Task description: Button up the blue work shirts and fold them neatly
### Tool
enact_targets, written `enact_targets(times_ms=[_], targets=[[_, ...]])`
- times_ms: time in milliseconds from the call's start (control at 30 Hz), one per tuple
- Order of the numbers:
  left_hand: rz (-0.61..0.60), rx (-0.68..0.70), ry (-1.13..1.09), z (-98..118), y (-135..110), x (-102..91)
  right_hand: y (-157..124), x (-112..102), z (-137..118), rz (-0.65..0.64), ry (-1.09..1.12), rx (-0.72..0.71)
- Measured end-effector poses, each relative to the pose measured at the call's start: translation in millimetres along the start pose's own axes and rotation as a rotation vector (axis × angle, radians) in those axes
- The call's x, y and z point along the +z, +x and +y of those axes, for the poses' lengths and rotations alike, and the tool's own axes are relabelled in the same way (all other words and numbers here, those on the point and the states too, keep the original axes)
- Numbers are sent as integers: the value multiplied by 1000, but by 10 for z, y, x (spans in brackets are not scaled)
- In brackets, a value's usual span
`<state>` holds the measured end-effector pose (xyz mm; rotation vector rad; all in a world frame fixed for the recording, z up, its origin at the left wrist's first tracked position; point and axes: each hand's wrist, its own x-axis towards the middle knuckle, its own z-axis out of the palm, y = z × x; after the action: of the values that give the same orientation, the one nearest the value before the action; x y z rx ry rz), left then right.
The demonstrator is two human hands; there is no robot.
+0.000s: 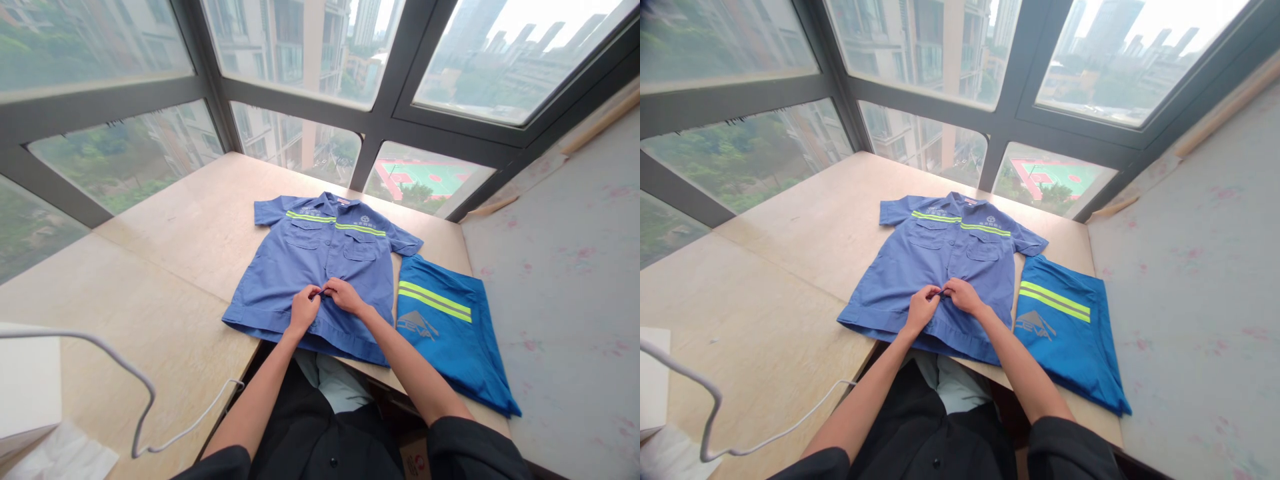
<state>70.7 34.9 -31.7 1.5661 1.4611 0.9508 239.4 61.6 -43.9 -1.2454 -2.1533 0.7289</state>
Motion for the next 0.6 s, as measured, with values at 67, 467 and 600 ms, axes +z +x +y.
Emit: enact_targets(times_ms=[67, 467, 600], targets=[[-2, -13, -11, -8, 22, -13, 6, 7, -41, 34, -8, 26], [20, -37, -127, -125, 50, -1, -231, 68, -248, 180, -249, 48], [-11, -26, -164, -172, 75, -30, -200, 113, -348, 230, -328, 65]])
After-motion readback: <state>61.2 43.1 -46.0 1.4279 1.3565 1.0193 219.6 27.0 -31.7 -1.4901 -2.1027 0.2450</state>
